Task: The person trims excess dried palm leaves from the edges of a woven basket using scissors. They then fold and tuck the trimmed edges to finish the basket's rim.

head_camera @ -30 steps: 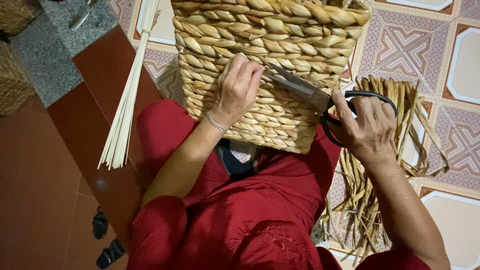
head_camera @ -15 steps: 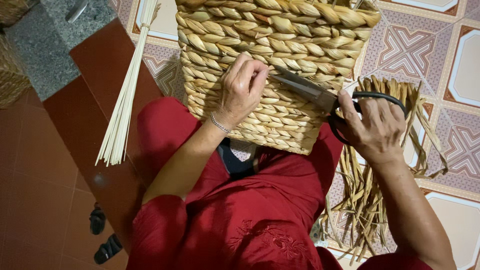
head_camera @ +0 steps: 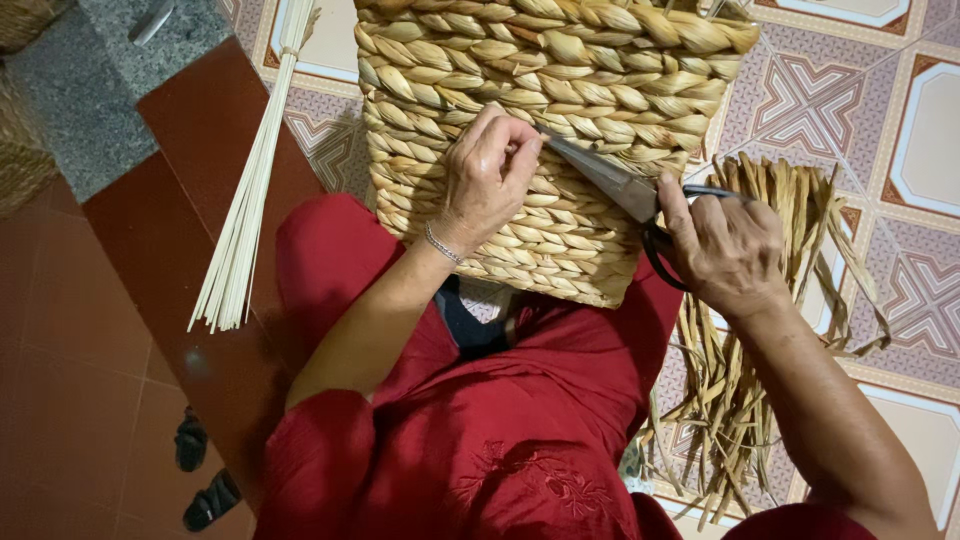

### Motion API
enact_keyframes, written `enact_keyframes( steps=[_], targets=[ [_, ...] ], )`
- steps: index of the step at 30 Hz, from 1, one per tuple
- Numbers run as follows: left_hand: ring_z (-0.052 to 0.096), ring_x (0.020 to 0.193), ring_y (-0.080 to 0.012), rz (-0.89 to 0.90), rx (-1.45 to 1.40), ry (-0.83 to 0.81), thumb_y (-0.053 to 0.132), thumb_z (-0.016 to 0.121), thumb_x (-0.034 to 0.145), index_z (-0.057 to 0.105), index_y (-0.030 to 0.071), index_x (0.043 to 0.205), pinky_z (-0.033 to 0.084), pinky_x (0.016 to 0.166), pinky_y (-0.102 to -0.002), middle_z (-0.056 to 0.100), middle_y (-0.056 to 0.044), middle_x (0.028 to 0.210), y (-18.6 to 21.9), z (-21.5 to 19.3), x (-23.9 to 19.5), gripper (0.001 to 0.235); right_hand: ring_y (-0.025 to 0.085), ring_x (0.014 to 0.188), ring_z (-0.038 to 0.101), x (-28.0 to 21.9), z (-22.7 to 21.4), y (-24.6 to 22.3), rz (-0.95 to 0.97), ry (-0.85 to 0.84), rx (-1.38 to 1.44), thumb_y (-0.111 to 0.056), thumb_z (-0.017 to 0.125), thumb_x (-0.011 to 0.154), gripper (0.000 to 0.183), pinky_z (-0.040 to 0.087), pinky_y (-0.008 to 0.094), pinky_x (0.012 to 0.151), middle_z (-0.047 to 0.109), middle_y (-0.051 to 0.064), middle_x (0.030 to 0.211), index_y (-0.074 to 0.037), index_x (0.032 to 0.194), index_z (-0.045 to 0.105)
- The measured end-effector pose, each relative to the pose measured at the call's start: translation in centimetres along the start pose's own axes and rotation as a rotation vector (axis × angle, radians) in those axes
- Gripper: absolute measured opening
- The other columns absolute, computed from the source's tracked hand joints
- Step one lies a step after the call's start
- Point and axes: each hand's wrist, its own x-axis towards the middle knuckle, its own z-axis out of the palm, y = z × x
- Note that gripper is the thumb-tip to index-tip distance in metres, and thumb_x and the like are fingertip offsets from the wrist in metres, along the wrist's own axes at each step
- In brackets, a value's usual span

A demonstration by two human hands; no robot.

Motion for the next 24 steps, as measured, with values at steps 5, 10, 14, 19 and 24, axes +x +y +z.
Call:
enact_keyframes(
  steps=[5,10,14,19,24],
  targets=[
    [0.058,0.070,-0.0093,-0.159,-0.248,0.017,-0.003,0.060,0.099,0.056,0.004,0.097,0.051,0.055,-0.022,0.061,-0.005,0.090,-1.8,-0.3,-0.5,0.008,0.009,0.061,0.044,-1.3,1.4,0.2,0.034,0.044,0.077,-0.038,0.081,0.096,0.061,0.030,0.030,0.058,0.052,-0.003,0.076,-0.009,0.147,0.063],
    [0.058,0.069,-0.0087,-0.452,-0.661,0.092,-0.010,0.054,0.092,0.055,0.004,0.098,0.052,0.054,-0.021,0.069,-0.012,0.099,-3.0,-4.3,0.0,0.014,0.014,0.067,0.044,-3.0,1.7,1.2,0.266,0.078,0.135,-0.039,0.086,0.089,0.065,0.029,0.030,0.062,0.058,0.001,0.085,-0.015,0.145,0.064],
    [0.067,0.080,-0.0117,-0.214,-0.389,0.103,-0.009,0.057,0.098,0.063,0.002,0.108,0.056,0.057,-0.020,0.070,-0.013,0.104,-3.6,-4.1,1.5,0.016,0.015,0.072,0.048,-2.4,0.8,1.7,0.280,0.057,0.202,-0.032,0.090,0.091,0.068,0.030,0.033,0.065,0.056,0.002,0.084,-0.015,0.150,0.062],
    [0.070,0.083,-0.0159,0.097,0.122,0.063,0.001,0.074,0.098,0.071,0.001,0.115,0.060,0.064,-0.021,0.070,-0.010,0.099,-4.5,-1.4,2.7,0.017,0.017,0.075,0.050,1.1,-0.7,0.9,0.189,0.129,0.143,-0.042,0.090,0.090,0.069,0.031,0.036,0.067,0.055,0.003,0.086,-0.013,0.147,0.064],
    [0.070,0.094,-0.0215,0.365,0.342,0.116,0.006,0.072,0.098,0.068,0.002,0.114,0.066,0.082,-0.027,0.067,-0.011,0.102,-5.5,-0.1,3.9,0.017,0.019,0.086,0.058,3.6,-2.6,0.4,0.169,0.114,0.093,-0.038,0.091,0.094,0.064,0.036,0.037,0.076,0.060,0.003,0.099,-0.016,0.147,0.063]
  ],
)
